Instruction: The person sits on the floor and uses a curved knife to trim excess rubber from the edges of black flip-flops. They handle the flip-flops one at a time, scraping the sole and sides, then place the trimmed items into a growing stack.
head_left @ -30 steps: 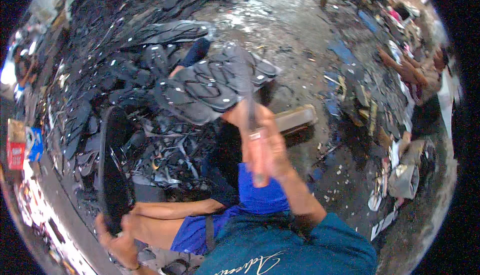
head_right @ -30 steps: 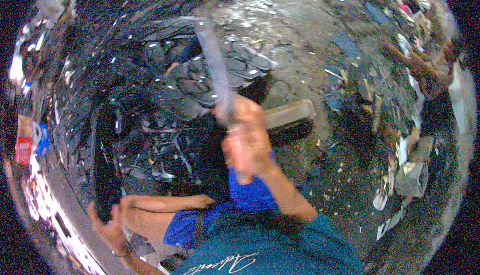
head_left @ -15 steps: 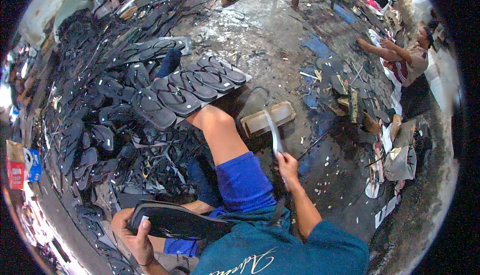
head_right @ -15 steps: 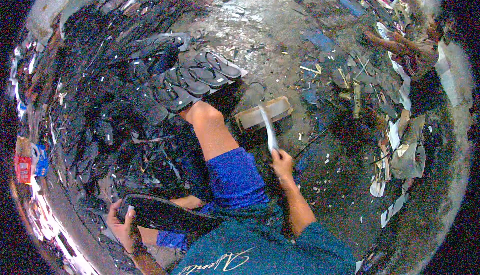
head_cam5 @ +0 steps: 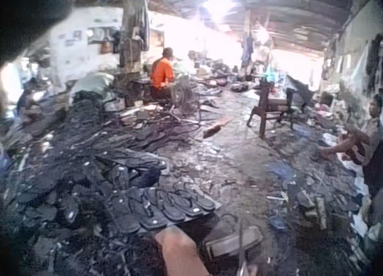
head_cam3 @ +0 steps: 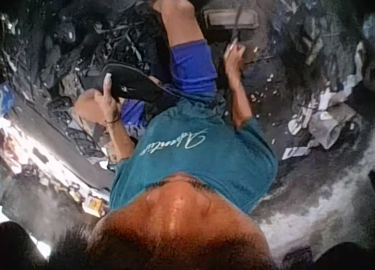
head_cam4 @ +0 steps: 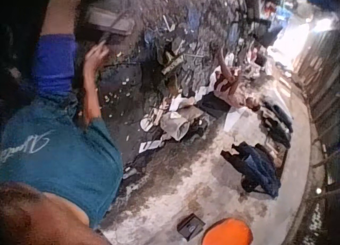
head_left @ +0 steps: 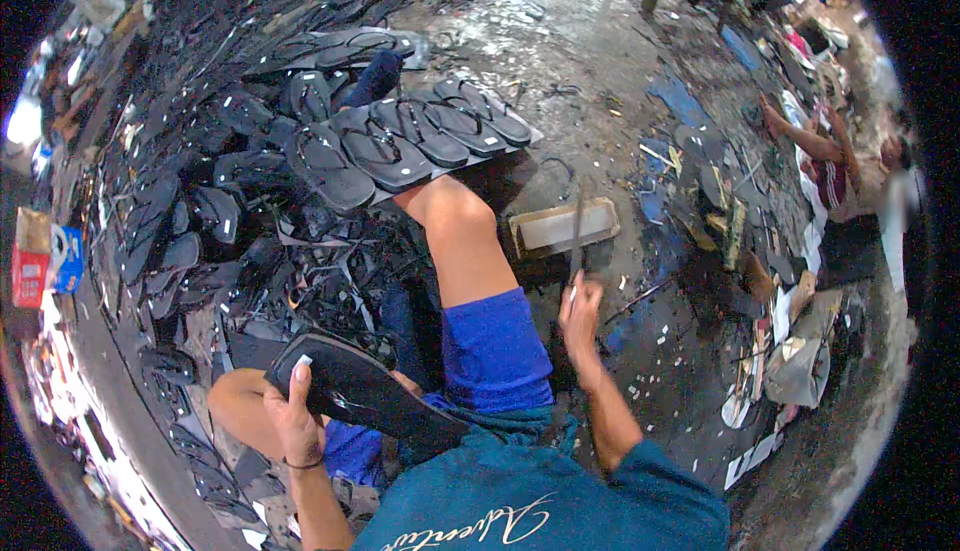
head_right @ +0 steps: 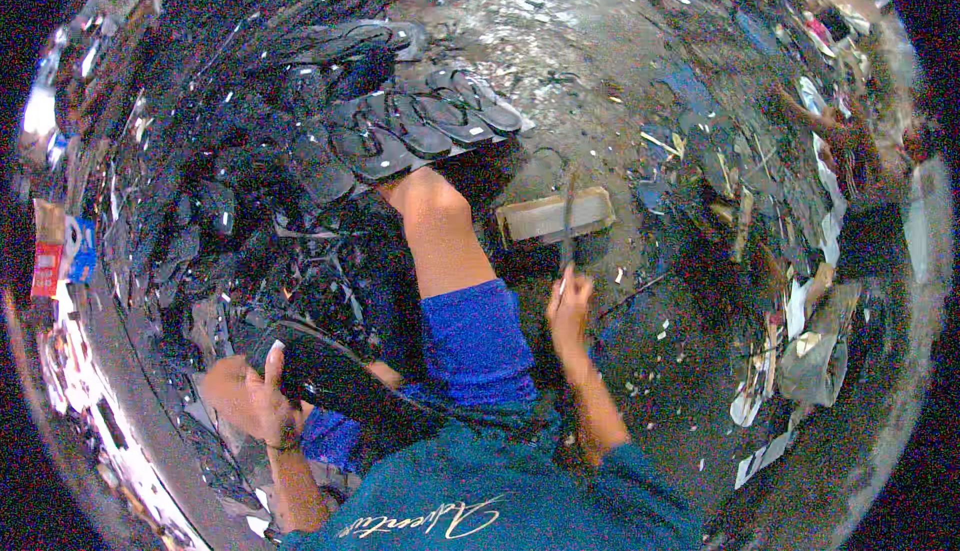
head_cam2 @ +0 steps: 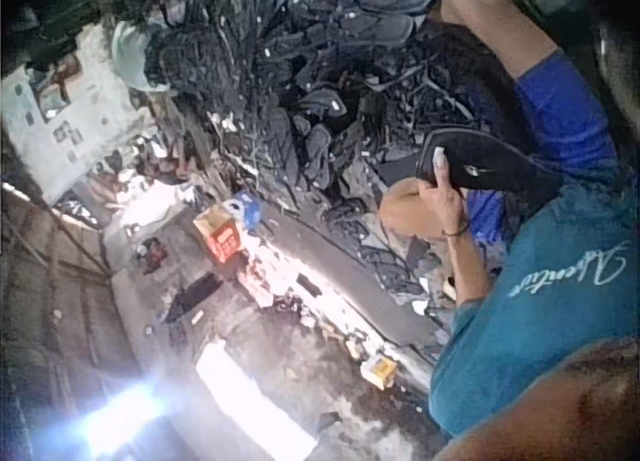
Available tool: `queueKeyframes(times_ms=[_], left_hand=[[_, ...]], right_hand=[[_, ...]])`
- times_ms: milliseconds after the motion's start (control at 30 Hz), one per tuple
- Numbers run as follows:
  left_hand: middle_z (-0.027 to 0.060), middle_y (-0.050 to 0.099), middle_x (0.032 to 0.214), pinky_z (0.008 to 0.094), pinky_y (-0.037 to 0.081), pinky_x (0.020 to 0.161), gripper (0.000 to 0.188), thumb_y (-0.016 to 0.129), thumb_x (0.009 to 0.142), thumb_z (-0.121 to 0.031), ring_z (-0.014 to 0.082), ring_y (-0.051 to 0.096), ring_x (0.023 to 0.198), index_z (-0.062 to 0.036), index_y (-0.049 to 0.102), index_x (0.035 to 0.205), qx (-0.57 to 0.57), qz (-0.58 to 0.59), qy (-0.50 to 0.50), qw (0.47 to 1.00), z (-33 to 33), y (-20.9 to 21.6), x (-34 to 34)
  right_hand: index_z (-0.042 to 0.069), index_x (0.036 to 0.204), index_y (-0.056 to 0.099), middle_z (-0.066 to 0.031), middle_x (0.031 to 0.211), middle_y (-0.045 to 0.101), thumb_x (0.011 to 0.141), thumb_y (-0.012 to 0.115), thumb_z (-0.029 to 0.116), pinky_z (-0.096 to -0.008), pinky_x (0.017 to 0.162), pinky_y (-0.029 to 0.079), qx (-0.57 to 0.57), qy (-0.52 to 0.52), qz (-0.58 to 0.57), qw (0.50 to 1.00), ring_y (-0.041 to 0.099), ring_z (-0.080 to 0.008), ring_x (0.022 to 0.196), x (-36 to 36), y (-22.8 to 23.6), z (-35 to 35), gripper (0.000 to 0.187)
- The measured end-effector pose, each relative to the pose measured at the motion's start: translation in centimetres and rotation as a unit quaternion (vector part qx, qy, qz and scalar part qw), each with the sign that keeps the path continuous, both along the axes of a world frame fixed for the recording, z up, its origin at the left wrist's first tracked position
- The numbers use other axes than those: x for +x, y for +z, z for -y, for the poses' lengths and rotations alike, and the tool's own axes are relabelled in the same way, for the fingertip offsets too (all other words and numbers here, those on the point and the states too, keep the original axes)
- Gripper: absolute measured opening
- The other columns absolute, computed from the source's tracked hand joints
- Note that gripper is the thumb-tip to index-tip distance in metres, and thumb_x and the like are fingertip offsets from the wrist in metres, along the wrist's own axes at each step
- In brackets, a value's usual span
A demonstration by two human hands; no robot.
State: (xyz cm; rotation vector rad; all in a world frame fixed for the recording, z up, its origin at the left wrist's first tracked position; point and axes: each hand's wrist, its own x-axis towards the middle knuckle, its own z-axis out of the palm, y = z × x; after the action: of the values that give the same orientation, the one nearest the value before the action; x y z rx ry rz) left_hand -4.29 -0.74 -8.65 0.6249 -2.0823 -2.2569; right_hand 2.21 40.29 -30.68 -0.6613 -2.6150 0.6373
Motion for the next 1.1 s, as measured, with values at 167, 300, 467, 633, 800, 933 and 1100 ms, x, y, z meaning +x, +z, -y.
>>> queueKeyframes(times_ms=[167, 300, 467, 633, 800, 933, 1100], left_hand=[[0.0067, 0.065, 0.103, 0.0296, 0.048, 0.087, 0.023, 0.063, 0.091, -0.012, 0.015, 0.061, 0.093, 0.002, 0.059, 0.109, 0.098, 0.051, 0.106, 0.988, -0.9, -2.3, 0.0], [0.0065, 0.064, 0.104, 0.0299, 0.048, 0.086, 0.025, 0.064, 0.091, -0.015, 0.0154, 0.061, 0.094, 0.0016, 0.059, 0.11, 0.071, 0.043, 0.059, 0.995, -2.7, -1.2, -0.5], [0.007, 0.064, 0.105, 0.0305, 0.049, 0.084, 0.027, 0.064, 0.09, -0.017, 0.0161, 0.061, 0.093, 0.0008, 0.059, 0.11, 0.1, 0.037, 0.077, 0.991, -1.7, -2.5, -0.1], [0.0083, 0.065, 0.106, 0.0337, 0.051, 0.085, 0.03, 0.064, 0.09, -0.021, 0.0192, 0.063, 0.094, -0.0003, 0.058, 0.111, 0.135, 0.077, 0.095, 0.983, -1.5, -3.4, -0.2], [0.0088, 0.067, 0.107, 0.0361, 0.053, 0.085, 0.033, 0.063, 0.09, -0.029, 0.0222, 0.066, 0.092, -0.0032, 0.061, 0.111, 0.12, 0.058, 0.051, 0.99, -1.7, -4.6, -0.5], [0.0069, 0.065, 0.105, 0.0325, 0.051, 0.085, 0.028, 0.062, 0.092, -0.022, 0.0171, 0.063, 0.094, -0.0022, 0.058, 0.111, 0.25, 0.09, 0.093, 0.96, -1.7, -4.4, -0.5], [0.0045, 0.065, 0.106, 0.0313, 0.052, 0.083, 0.031, 0.062, 0.092, -0.027, 0.0168, 0.064, 0.092, -0.0051, 0.059, 0.113, 0.143, 0.012, 0.195, 0.97, -1.8, -2.4, -2.1]], right_hand=[[0.01, 0.132, 0.055, -0.0165, 0.101, 0.047, 0.091, 0.059, 0.012, -0.0379, 0.08, 0.046, -0.053, 0.11, 0.028, 0.992, 0.053, -0.0279, 0.089, 1.7, 5.9, 3.8, 0.041], [0.004, 0.132, 0.049, -0.0206, 0.111, 0.048, 0.091, 0.057, 0.013, -0.0433, 0.083, 0.045, 0.145, -0.058, 0.067, 0.985, 0.05, -0.0357, 0.098, -6.6, 4.8, -6.0, 0.043], [0.005, 0.133, 0.049, -0.0195, 0.108, 0.048, 0.085, 0.062, 0.007, -0.0423, 0.084, 0.046, 0.088, 0.04, 0.074, 0.993, 0.052, -0.0359, 0.097, -0.9, 2.2, -0.8, 0.05], [0.01, 0.13, 0.056, -0.0178, 0.1, 0.051, 0.087, 0.059, 0.005, -0.0408, 0.083, 0.046, -0.13, 0.134, 0.02, 0.982, 0.052, -0.0306, 0.092, 1.4, 6.6, 3.7, 0.044], [0.0, 0.131, 0.05, -0.02, 0.107, 0.048, 0.088, 0.059, 0.011, -0.0423, 0.087, 0.043, 0.155, -0.048, 0.087, 0.983, 0.049, -0.0352, 0.1, -7.5, 3.9, -6.9, 0.045], [0.003, 0.134, 0.048, -0.0189, 0.106, 0.048, 0.087, 0.059, 0.004, -0.039, 0.086, 0.044, 0.105, 0.035, 0.064, 0.992, 0.051, -0.0334, 0.096, -3.0, 2.5, -2.6, 0.049], [0.003, 0.135, 0.048, -0.0156, 0.103, 0.057, 0.087, 0.06, 0.005, -0.0296, 0.077, 0.049, -0.176, 0.224, 0.151, 0.947, 0.058, -0.0222, 0.09, 5.9, 13.5, 3.2, 0.049]])
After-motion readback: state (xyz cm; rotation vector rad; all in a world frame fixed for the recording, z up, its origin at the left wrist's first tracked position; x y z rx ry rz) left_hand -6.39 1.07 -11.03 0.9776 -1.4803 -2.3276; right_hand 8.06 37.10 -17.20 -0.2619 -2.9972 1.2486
